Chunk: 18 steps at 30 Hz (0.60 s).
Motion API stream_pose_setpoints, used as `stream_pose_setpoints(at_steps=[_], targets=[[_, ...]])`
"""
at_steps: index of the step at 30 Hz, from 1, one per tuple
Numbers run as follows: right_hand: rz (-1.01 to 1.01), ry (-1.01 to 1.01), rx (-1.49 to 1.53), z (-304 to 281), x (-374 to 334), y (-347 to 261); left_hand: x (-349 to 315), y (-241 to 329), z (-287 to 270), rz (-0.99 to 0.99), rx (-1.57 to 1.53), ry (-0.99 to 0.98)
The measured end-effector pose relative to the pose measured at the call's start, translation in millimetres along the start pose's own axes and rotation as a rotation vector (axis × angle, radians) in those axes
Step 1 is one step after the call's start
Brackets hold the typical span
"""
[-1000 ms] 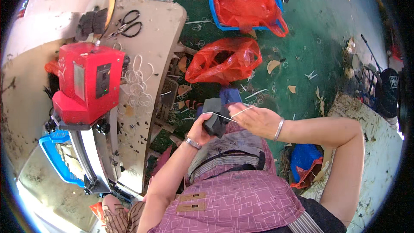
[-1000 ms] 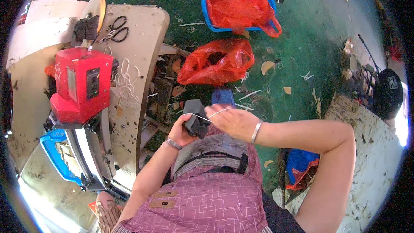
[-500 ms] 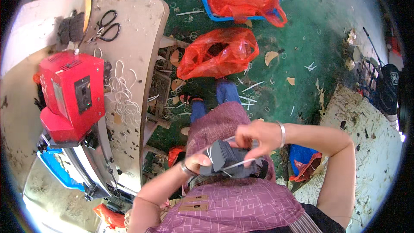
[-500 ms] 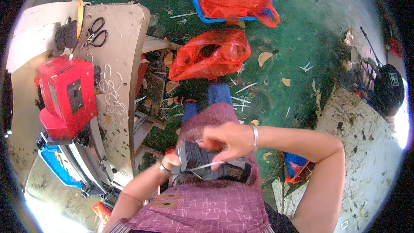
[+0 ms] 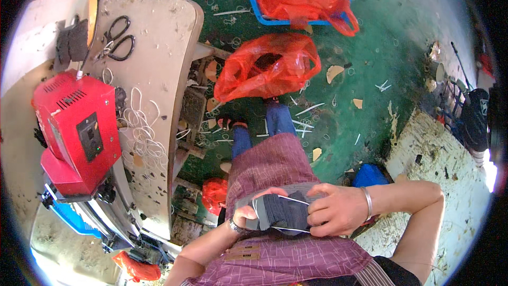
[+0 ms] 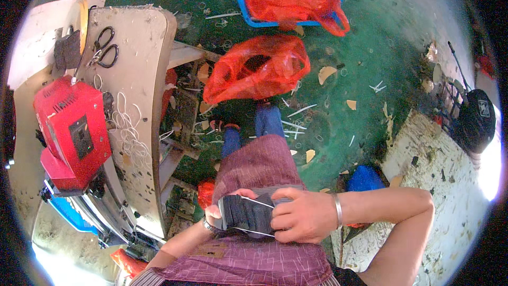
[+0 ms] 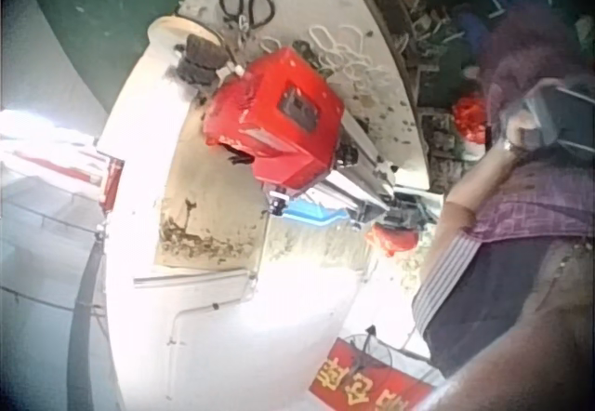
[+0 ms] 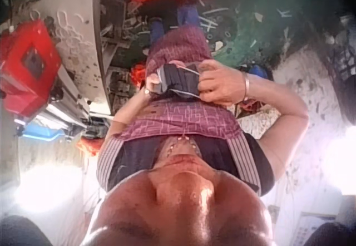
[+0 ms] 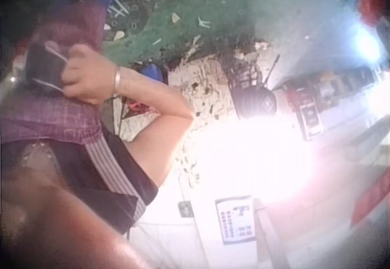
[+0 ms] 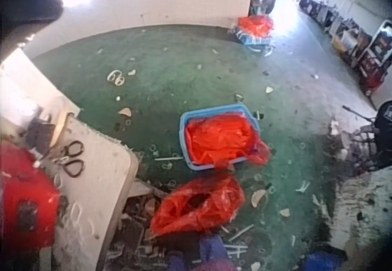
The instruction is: Applying adhesive to shoe upper components using a motorized roller machine.
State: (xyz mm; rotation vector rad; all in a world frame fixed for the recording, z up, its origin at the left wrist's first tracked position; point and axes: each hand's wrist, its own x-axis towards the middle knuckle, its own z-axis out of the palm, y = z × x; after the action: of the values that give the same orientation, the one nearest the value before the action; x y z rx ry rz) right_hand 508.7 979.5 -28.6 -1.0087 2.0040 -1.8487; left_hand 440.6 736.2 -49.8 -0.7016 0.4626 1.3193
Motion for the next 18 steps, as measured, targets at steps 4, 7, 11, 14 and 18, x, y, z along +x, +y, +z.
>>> stream_pose_setpoints(at_steps=[4, 7, 11, 14, 18], targets=[[-0.012, -0.103, -0.207, 15.6, -11.8, 11.4, 10.2, -4.0, -18.7, 0.017, 0.039, 0.053], [0.193, -0.085, -0.028, 20.2, -21.1, 15.1, 17.3, -8.2, -28.8, 0.118, -0.062, 0.175], [0.514, -0.084, 0.078, 21.8, -18.9, 17.2, 34.2, -4.1, -32.7, 0.286, -0.157, 0.245], [0.469, -0.171, -0.020, 15.9, -18.2, 14.9, 38.5, 4.2, -26.7, 0.258, -0.126, 0.239], [0.556, -0.061, -0.363, 41.2, -33.6, 40.0, 46.7, 11.3, -21.3, 0.289, -0.286, 0.233]])
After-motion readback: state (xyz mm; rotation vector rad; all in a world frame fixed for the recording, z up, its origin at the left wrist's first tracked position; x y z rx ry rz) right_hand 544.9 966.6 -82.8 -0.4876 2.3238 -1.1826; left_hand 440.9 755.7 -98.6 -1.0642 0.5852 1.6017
